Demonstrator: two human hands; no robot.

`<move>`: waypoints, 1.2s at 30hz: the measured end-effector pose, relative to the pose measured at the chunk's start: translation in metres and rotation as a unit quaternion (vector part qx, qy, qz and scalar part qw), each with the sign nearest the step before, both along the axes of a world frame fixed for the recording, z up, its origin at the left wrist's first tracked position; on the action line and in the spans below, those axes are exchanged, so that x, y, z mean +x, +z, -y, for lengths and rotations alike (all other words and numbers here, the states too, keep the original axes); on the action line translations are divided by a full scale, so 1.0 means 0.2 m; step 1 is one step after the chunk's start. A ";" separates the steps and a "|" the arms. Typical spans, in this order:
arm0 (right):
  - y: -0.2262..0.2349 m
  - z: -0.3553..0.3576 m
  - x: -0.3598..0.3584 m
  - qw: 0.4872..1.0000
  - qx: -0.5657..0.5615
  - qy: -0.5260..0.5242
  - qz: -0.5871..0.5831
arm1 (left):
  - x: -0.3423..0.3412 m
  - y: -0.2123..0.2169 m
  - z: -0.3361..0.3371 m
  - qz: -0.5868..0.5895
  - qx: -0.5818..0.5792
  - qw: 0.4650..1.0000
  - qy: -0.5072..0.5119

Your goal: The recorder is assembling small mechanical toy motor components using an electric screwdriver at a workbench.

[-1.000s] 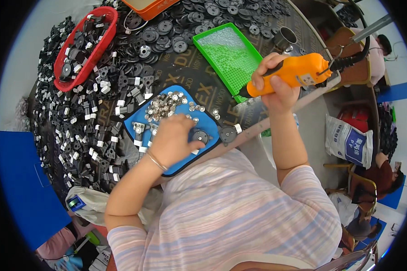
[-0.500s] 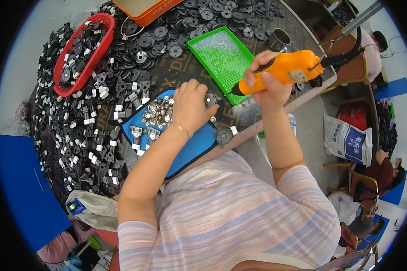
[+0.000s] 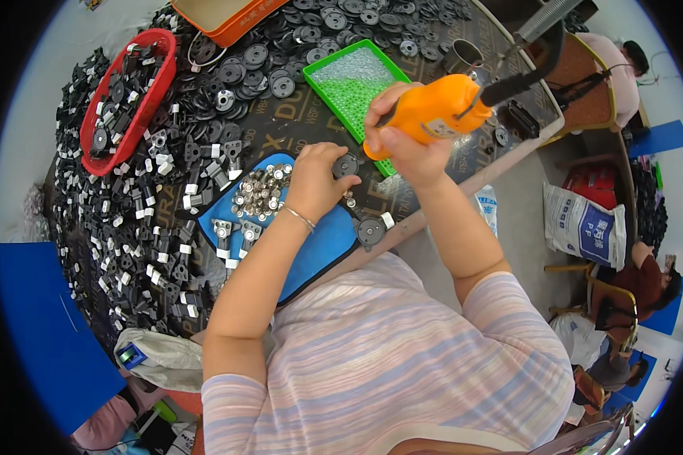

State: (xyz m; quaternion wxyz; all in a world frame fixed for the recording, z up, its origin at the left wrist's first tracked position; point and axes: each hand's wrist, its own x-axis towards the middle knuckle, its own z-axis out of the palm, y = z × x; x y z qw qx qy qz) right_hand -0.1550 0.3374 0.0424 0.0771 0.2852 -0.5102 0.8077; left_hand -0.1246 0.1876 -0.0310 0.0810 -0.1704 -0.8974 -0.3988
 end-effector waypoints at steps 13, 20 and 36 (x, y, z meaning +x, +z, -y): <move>-0.03 0.05 -0.03 0.998 0.028 0.043 0.042 | 0.00 0.00 0.00 0.059 0.019 0.998 0.004; 0.01 0.03 -0.11 0.993 0.063 0.097 -0.024 | 0.00 0.01 0.00 0.072 0.029 0.997 0.001; -0.07 -0.01 -0.28 0.999 -0.005 -0.035 0.004 | 0.00 0.00 -0.01 0.080 0.044 0.996 0.002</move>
